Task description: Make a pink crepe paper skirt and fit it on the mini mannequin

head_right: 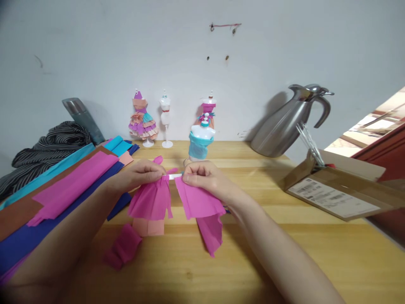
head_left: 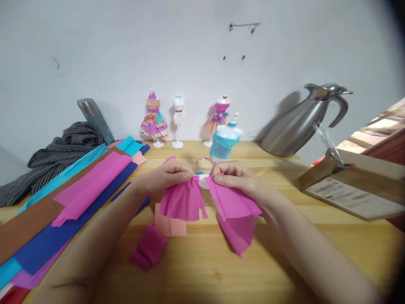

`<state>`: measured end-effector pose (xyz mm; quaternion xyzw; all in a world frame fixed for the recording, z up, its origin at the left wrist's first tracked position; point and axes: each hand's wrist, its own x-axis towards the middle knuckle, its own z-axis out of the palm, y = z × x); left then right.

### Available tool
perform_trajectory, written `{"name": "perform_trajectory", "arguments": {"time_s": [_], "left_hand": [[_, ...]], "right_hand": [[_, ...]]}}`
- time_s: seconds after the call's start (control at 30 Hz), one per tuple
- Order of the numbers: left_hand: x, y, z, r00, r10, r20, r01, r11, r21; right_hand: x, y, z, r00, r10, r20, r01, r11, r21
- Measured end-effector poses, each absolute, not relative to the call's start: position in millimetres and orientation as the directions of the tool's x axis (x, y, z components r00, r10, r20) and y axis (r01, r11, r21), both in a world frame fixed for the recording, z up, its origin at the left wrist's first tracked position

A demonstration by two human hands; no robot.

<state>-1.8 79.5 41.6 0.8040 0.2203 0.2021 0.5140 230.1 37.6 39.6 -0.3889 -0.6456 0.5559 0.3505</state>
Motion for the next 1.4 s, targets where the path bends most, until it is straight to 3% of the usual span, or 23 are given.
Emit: {"name": "perform_trajectory", "arguments": {"time_s": [0.2, 0.7, 0.93, 1.13, 1.4], "left_hand": [[-6, 86, 34, 0.774, 0.631, 0.054, 0.137, -0.25, 0.959], [-6, 90, 29, 0.684, 0.728, 0.044, 0.072, -0.128, 0.989], [-8, 92, 29, 0.674, 0.737, 0.06, 0.088, -0.161, 0.983], [-9, 93, 36, 0.653, 0.745, 0.135, 0.095, -0.258, 0.962], [-10, 92, 41, 0.607, 0.782, 0.138, 0.122, -0.264, 0.957]], "right_hand": [[231, 38, 39, -0.404, 0.913, 0.06, 0.142, 0.127, -0.982], [238, 44, 35, -0.356, 0.932, 0.065, 0.107, 0.11, -0.988], [237, 44, 36, -0.237, 0.969, 0.066, 0.104, 0.093, -0.99], [232, 43, 36, -0.084, 0.985, 0.15, -0.018, 0.149, -0.989], [231, 43, 33, -0.158, 0.971, 0.179, -0.084, 0.167, -0.982]]}}
